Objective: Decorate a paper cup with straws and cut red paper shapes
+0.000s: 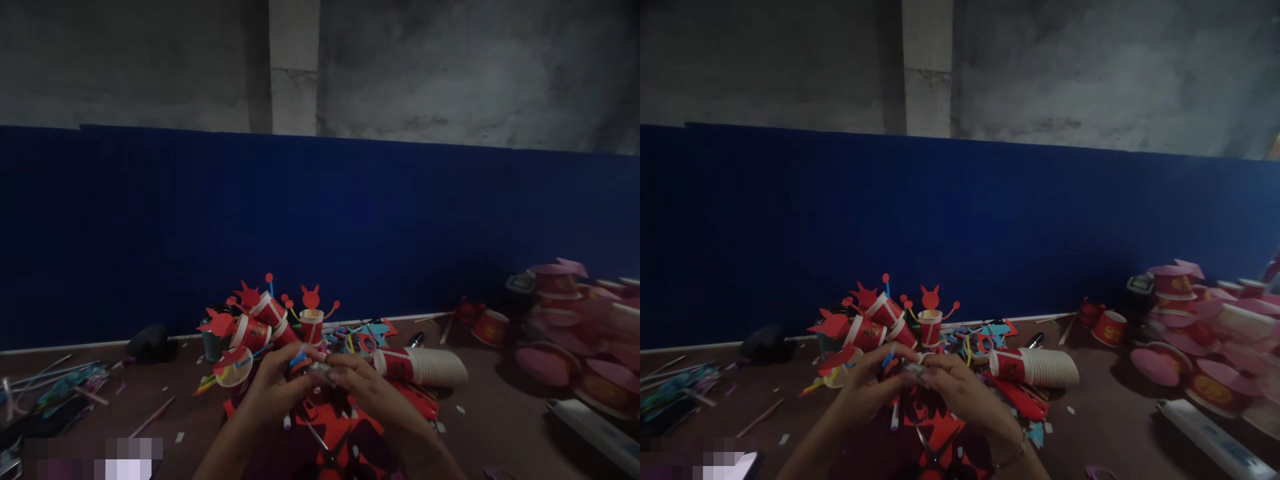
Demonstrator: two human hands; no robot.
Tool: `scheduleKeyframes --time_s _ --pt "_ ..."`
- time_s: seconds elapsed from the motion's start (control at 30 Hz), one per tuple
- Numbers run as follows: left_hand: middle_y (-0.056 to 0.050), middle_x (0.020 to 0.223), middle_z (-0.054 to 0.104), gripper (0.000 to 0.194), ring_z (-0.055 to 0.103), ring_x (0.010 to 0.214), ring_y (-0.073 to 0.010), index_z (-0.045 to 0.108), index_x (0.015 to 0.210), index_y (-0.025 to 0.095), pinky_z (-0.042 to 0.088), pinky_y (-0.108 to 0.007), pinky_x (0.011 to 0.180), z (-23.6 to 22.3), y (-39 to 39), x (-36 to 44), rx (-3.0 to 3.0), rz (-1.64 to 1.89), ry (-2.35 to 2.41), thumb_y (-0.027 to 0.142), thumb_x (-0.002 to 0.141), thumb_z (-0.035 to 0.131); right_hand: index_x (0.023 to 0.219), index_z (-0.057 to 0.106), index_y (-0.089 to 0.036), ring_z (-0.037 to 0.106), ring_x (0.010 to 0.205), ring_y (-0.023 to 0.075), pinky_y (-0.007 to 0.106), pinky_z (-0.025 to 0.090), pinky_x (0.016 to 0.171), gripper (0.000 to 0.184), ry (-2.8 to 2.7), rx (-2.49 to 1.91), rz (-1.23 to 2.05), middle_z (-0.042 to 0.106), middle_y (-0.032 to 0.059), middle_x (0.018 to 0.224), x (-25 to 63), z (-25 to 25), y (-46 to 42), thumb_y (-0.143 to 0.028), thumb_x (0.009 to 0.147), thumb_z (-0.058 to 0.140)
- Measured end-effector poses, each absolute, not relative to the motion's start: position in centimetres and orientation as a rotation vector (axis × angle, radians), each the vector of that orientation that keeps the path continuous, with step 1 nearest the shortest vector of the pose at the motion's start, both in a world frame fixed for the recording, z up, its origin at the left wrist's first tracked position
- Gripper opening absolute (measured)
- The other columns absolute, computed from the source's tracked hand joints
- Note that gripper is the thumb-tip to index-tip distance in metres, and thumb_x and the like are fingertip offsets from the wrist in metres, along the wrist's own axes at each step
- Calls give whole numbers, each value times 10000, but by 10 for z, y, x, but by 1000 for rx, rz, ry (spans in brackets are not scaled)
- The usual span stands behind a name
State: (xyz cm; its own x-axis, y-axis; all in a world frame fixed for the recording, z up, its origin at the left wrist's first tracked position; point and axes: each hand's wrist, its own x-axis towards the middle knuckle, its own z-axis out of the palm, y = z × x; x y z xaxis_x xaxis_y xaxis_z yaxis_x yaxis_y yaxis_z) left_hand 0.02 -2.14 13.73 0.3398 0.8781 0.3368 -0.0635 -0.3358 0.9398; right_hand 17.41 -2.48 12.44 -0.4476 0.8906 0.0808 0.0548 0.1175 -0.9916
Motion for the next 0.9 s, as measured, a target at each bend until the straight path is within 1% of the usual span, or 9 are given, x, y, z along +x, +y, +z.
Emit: scheduleKeyframes --time_s 0.13,0.23,0.33,0.43,0.57,0.63,0.7,0.77,0.9 --pt "9 754 656 138 574 709 -131 659 805 209 447 -212 625 135 -21 1 1577 1159 741 235 677 703 689 582 -203 444 574 136 257 382 522 156 -1648 -972 1364 500 0 644 175 124 -25 -323 735 495" --pt "11 783 661 140 583 740 -130 660 816 220 449 -207 647 132 -21 0 1588 1147 722 223 683 702 642 549 -211 434 546 141 266 374 497 152 -1671 -957 1403 476 -2 621 176 129 -26 -329 713 485" --pt "18 794 661 134 586 755 -124 663 819 227 446 -199 664 131 -21 0 1613 1139 723 212 691 697 607 514 -209 431 520 138 270 358 491 131 -1685 -973 1399 474 -6 588 176 132 -26 -280 703 459" --pt "21 779 661 132 584 726 -118 660 823 225 445 -194 644 132 -20 0 1615 1132 721 215 695 690 604 519 -201 436 487 128 261 341 478 138 -1685 -1006 1362 499 -8 551 172 129 -24 -229 698 421" --pt "28 717 641 131 560 657 -106 661 788 200 434 -183 593 137 -21 0 1613 1170 777 192 664 702 549 505 -196 364 388 102 237 288 402 193 -1554 -1070 1327 447 -26 447 165 122 -20 -223 684 370" --pt "31 704 634 136 552 638 -100 665 781 191 432 -181 584 138 -21 -2 1618 1185 796 182 652 706 578 528 -183 396 407 101 233 312 420 202 -1551 -1030 1378 471 -22 470 165 122 -19 -231 701 376" --pt "32 703 638 146 553 632 -99 664 793 190 432 -180 579 139 -22 -3 1621 1188 787 174 653 702 678 575 -165 472 491 114 238 360 484 198 -1593 -938 1468 542 -4 566 168 124 -20 -254 732 406" --pt "32 693 641 144 558 631 -102 657 794 189 434 -183 576 139 -22 -4 1627 1180 780 169 658 698 776 597 -156 506 560 119 239 378 530 206 -1609 -891 1506 579 5 655 171 127 -21 -298 762 450" --pt "24 690 638 143 565 615 -110 650 819 191 438 -195 554 135 -20 -4 1666 1137 778 203 682 686 767 615 -144 490 563 103 216 354 513 209 -1633 -909 1466 564 -6 653 171 128 -21 -341 742 552"
